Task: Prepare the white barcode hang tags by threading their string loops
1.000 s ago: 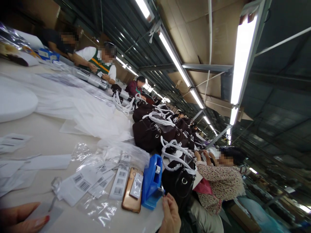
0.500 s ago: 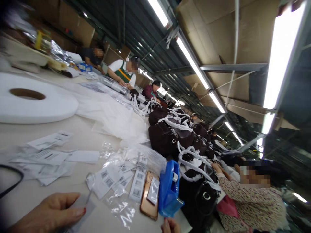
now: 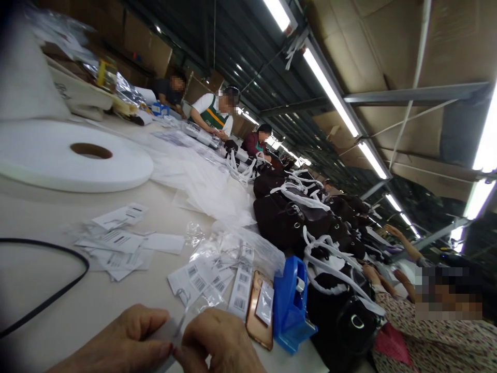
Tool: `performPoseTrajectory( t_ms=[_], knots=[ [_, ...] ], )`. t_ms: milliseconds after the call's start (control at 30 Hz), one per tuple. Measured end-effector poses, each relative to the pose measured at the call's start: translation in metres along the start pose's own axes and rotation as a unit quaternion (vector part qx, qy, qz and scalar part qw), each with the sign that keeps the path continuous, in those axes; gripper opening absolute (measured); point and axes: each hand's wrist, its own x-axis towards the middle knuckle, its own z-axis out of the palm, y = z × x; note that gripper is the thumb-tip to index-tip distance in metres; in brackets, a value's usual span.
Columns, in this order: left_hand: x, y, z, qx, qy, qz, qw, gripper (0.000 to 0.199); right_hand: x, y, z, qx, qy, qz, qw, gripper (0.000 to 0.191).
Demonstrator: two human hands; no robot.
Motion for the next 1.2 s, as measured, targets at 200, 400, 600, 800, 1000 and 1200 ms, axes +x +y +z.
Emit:
performPoseTrajectory(
  t_ms=[200, 400, 600, 800, 1000, 1200],
  knots=[
    [-0.001, -0.001, 0.001, 0.021, 0.004, -0.013, 1.000, 0.014, 0.009, -0.014, -0.011, -0.033, -0.064, 0.009, 0.997, 0.004],
    [-0.005, 0.004, 0.002, 0.036, 0.002, -0.031, 0.999, 0.016, 0.019, -0.021, -0.011, -0.010, -0.079, 0.071, 0.994, 0.007],
    [-0.004, 0.002, 0.001, 0.003, -0.008, -0.010, 1.000, 0.015, 0.026, -0.017, -0.002, 0.100, -0.081, 0.109, 0.986, 0.009],
    [-0.002, -0.001, -0.002, 0.046, 0.021, -0.037, 0.998, 0.012, 0.028, -0.016, 0.004, 0.102, -0.045, 0.141, 0.984, 0.014],
    [0.004, -0.014, -0.008, -0.028, -0.015, 0.006, 0.999, 0.037, 0.031, -0.013, -0.002, 0.107, -0.069, 0.125, 0.984, 0.012],
    [0.002, -0.012, -0.007, 0.023, -0.013, 0.000, 1.000, 0.033, 0.018, -0.014, -0.012, 0.012, -0.083, 0.052, 0.995, 0.013]
  ],
)
